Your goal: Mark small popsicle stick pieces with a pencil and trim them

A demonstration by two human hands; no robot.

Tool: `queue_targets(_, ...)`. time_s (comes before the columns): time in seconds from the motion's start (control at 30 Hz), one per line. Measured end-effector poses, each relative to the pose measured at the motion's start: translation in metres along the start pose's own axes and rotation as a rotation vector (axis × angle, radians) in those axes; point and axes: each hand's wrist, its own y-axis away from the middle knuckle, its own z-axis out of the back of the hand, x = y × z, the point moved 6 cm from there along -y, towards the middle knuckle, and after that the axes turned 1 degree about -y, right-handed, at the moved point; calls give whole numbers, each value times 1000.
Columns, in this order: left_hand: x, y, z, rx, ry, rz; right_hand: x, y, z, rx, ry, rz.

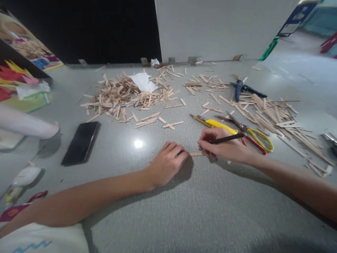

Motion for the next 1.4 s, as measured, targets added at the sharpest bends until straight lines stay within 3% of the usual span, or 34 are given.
queue_targets(0.27, -2, -3, 7, -62, 58, -4, -8, 2, -18, 46, -171, 1)
queue_targets(0.43, -2, -4, 8, -61, 73, -3, -15, 1, -23, 23, -102, 73)
queue_targets(0.83, 10, -2, 1, -15, 116, 92, -19, -3, -24, -10, -123, 72)
queue_targets(0.93, -1, 0, 5, -14, 9, 55, -20, -4, -25, -19, -137, 79)
queue_targets(1.07, -32, 11, 7, 65, -214, 20, -21, -4, -25, -20, -144, 96)
queue_targets(1.17, -51, 20, 6, 81, -222, 9, -23, -3, -24, -20, -107, 101)
queue_targets(1.4, -55, 19, 7, 33, -212, -44, -23, -3, -24, -8, -116, 100)
